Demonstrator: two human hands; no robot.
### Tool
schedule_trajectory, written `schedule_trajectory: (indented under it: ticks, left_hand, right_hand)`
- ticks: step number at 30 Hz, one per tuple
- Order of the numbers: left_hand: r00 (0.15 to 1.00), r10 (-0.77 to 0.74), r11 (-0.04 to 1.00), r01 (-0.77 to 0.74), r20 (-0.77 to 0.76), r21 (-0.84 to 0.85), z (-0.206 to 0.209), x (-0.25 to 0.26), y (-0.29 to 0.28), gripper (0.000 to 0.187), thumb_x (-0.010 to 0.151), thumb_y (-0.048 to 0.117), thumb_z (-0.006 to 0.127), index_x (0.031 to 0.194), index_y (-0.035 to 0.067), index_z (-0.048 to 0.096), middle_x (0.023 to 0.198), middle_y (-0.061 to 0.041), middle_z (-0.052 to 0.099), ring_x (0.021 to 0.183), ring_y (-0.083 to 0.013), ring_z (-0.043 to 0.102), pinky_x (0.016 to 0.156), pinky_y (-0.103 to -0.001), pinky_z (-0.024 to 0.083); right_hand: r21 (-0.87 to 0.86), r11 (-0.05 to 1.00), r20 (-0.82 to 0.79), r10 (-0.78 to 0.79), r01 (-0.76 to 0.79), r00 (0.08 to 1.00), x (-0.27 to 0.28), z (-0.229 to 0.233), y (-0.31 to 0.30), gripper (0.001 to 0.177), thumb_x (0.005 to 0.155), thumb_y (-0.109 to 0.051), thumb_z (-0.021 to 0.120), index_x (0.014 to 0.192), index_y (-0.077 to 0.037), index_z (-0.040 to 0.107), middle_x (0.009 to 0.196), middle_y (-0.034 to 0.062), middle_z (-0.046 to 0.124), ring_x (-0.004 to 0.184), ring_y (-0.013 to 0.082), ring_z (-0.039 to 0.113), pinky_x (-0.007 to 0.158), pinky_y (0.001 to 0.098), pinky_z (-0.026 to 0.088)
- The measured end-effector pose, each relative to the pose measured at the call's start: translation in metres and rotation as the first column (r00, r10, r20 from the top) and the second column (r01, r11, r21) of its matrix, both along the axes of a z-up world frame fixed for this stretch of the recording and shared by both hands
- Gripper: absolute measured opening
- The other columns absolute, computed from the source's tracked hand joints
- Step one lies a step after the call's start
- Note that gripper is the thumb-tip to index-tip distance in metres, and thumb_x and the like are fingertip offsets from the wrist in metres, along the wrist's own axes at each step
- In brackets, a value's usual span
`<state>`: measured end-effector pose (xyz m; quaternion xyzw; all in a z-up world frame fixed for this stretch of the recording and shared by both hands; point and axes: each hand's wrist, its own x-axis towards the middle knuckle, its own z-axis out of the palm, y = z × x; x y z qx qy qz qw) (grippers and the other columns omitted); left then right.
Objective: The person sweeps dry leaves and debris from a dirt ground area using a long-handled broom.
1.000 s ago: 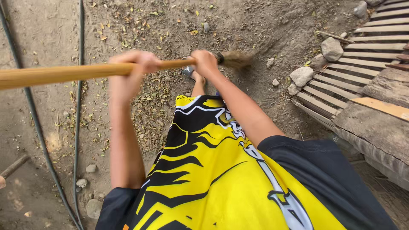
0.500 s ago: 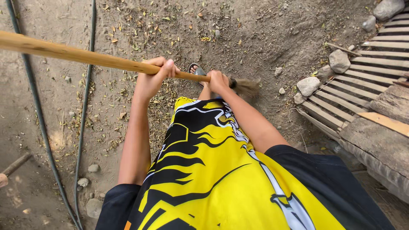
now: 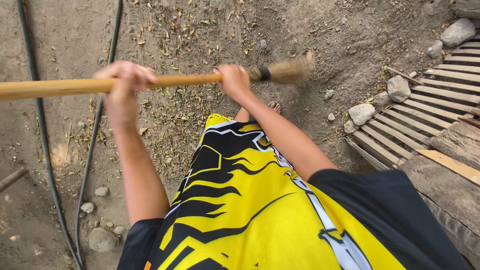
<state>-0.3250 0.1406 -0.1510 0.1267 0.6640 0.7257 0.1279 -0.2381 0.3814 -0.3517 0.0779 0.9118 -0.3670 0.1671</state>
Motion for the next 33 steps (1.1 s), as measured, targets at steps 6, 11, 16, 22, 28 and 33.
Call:
schedule_trajectory:
  ticks: [6,11,16,22,28,33]
  left_hand:
    - [0.926,-0.025,0.999,0.035,0.376,-0.021,-0.041,0.033,0.046,0.035,0.112,0.011,0.057,0.077,0.006,0.058,0.075,-0.004,0.061,0.082,-0.0172,0.069,0.085,-0.036,0.057]
    - [0.976,0.162,0.967,-0.187,-0.147,-0.175,0.03,0.036,-0.012,0.026,0.115,0.013,0.061,0.093,0.0,0.059,0.084,-0.013,0.068,0.083,-0.0209,0.071,0.095,-0.042,0.064]
    - [0.91,0.252,0.967,-0.254,-0.329,0.037,0.074,0.016,-0.057,0.03,0.117,0.012,0.048,0.087,0.01,0.05,0.059,-0.005,0.05,0.053,-0.0231,0.059,0.076,-0.047,0.058]
    - [0.974,0.078,0.997,-0.079,-0.211,0.003,0.046,0.021,0.006,0.024,0.109,0.012,0.054,0.09,-0.003,0.055,0.073,-0.009,0.06,0.066,-0.0196,0.063,0.074,-0.041,0.061]
    - [0.874,-0.343,0.92,0.387,0.344,-0.067,-0.058,0.052,0.14,0.031,0.109,0.021,0.057,0.089,0.0,0.068,0.086,-0.004,0.071,0.083,-0.0102,0.065,0.078,-0.028,0.056]
    - [0.903,-0.347,0.884,0.405,0.254,-0.232,-0.043,0.043,0.158,0.027,0.107,0.017,0.061,0.087,0.0,0.069,0.082,-0.003,0.07,0.079,-0.0087,0.063,0.073,-0.028,0.053]
  right_hand:
    - [0.048,0.997,0.34,0.045,-0.065,0.939,0.075,-0.055,0.01,0.016,0.079,-0.027,0.081,0.092,-0.019,0.077,0.086,0.0082,0.071,0.08,0.0276,0.07,0.071,0.0444,0.056]
    - [-0.109,0.982,0.231,0.177,-0.156,0.957,-0.034,-0.035,-0.061,0.018,0.091,-0.038,0.066,0.086,-0.022,0.069,0.076,-0.0004,0.069,0.07,0.0187,0.069,0.061,0.0392,0.054]
    - [-0.213,0.974,-0.374,-0.011,-0.075,0.927,-0.085,0.05,-0.1,0.019,0.097,-0.027,0.058,0.081,-0.02,0.065,0.077,-0.0007,0.068,0.085,0.0218,0.068,0.09,0.0474,0.046]
    - [-0.113,0.992,-0.118,-0.059,0.046,0.991,-0.004,0.03,-0.015,0.031,0.1,-0.035,0.061,0.073,-0.02,0.067,0.066,0.0003,0.065,0.075,0.0235,0.066,0.083,0.046,0.042]
    - [0.309,0.946,0.266,-0.181,0.094,0.947,0.156,-0.066,0.112,0.007,0.078,-0.021,0.074,0.084,-0.017,0.076,0.084,0.0108,0.073,0.084,0.0344,0.071,0.078,0.0521,0.05]
    - [0.306,0.95,0.27,-0.149,0.062,0.951,0.126,-0.081,0.116,0.008,0.078,-0.027,0.077,0.082,-0.021,0.076,0.085,0.0065,0.073,0.087,0.0296,0.07,0.079,0.0488,0.046]
